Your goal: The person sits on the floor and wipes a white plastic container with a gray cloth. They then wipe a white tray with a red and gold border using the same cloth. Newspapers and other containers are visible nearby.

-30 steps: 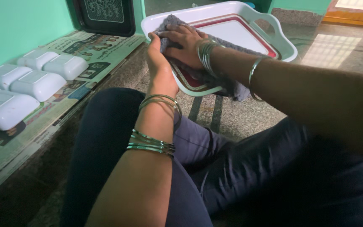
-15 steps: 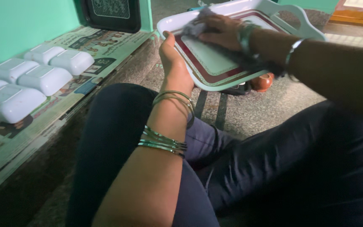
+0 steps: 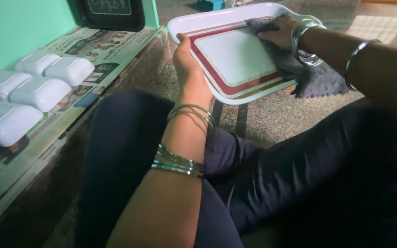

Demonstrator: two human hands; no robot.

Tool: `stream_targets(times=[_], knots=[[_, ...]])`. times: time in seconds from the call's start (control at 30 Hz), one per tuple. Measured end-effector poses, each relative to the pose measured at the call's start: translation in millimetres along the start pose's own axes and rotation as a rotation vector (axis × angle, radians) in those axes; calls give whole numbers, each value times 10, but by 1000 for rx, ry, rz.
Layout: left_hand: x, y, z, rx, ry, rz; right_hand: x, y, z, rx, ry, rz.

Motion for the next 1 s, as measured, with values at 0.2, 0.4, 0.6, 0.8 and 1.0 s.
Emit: stream_targets(times=[0.2,0.4,0.6,0.8,1.0], knots=[[103,-257,-154,21,86,62,-286,-318,-67,32,66,10],[280,-425,-202,-39,7,97,-707,-504,-267,-50,-32,-4],[286,-630,-326,-96,-26,68,-600,-564,-312,-38,-92,-12],[222,-630,-290,-128,-100,21,-373,-521,-296,-56,-193,60],[243,-632,-288,-135,-171,37,-487,-715,-305,78,-220,54]])
Point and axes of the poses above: each hand's wrist, its own y-axis away from the middle knuckle, its own x-axis out of the back of the hand, z = x × y, the point moved 8 cm from there along -y, towards the middle knuckle, and after that the axes turned 9 degrees about -x, right-handed, at the moved point
